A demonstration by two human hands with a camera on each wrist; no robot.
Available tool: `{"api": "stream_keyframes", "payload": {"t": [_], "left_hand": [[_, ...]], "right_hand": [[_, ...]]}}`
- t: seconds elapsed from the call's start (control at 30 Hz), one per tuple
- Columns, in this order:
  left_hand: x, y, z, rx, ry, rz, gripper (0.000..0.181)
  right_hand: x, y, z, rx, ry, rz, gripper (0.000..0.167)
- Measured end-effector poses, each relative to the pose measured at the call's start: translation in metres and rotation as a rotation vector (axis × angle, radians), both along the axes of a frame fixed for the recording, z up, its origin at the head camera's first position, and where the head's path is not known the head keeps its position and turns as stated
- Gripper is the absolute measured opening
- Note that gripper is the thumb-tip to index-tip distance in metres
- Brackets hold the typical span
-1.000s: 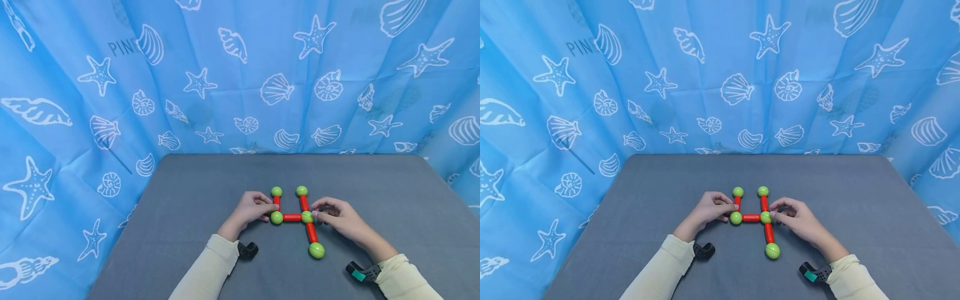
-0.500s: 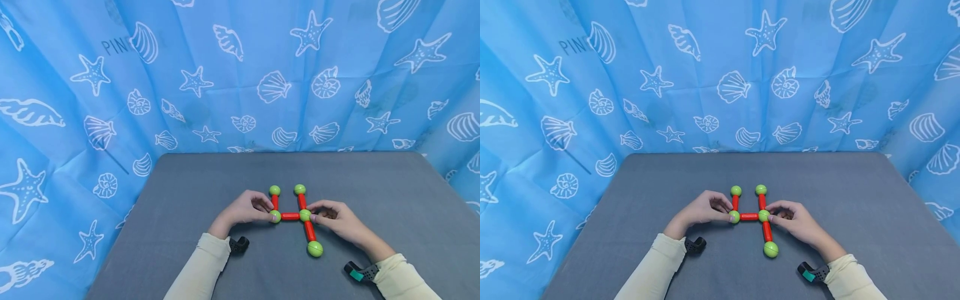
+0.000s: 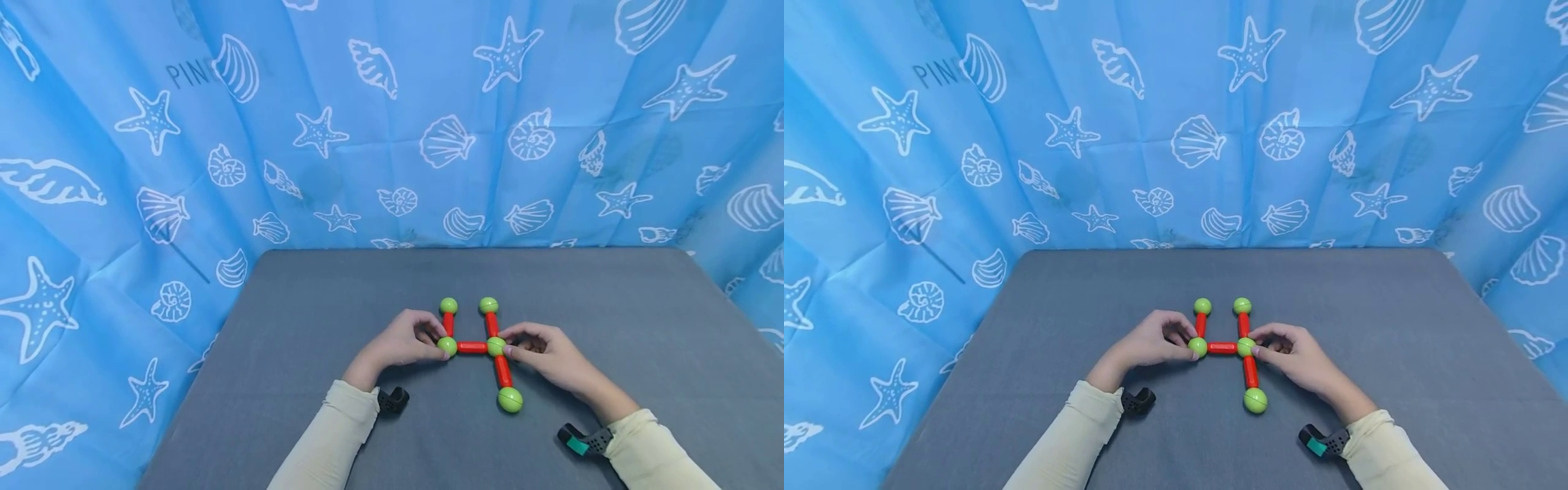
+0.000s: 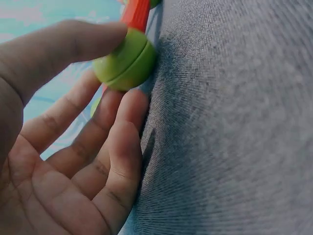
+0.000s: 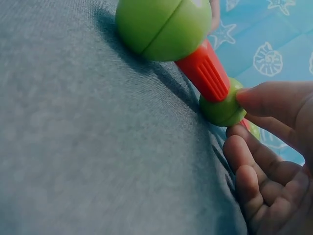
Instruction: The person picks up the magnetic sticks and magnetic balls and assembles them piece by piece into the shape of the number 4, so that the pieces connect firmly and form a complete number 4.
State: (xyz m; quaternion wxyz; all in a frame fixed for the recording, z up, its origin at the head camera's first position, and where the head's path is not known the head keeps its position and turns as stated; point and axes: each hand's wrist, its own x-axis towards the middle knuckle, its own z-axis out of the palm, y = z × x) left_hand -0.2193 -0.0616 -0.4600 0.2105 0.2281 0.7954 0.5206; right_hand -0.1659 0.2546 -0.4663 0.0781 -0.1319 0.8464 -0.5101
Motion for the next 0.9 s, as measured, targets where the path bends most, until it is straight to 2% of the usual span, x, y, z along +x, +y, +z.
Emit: {"api": "stream_keyframes", "payload": {"t": [0.2,0.47,0.63,0.9], "left_hand": [[-0.004,-0.003,-0.003,-0.025,0.046,0.108,0.022],[-0.01,-0.008,-0.01,-0.029,0.09,0.256,0.024],[-0.012,-0.009,-0.011,-0.029,0.086,0.269,0.025],[-0.015,-0.018,-0.005,-0.049,0.116,0.236,0.022]], "right_hand": [[-0.015,-0.009,0.0,0.023,0.005,-0.005,0.029],[-0.038,-0.026,-0.001,-0.007,0.002,-0.008,0.03],[-0.042,-0.028,-0.002,0.01,0.014,-0.02,0.03],[-0.044,-0.029,0.005,0.058,0.07,0.035,0.028]]}}
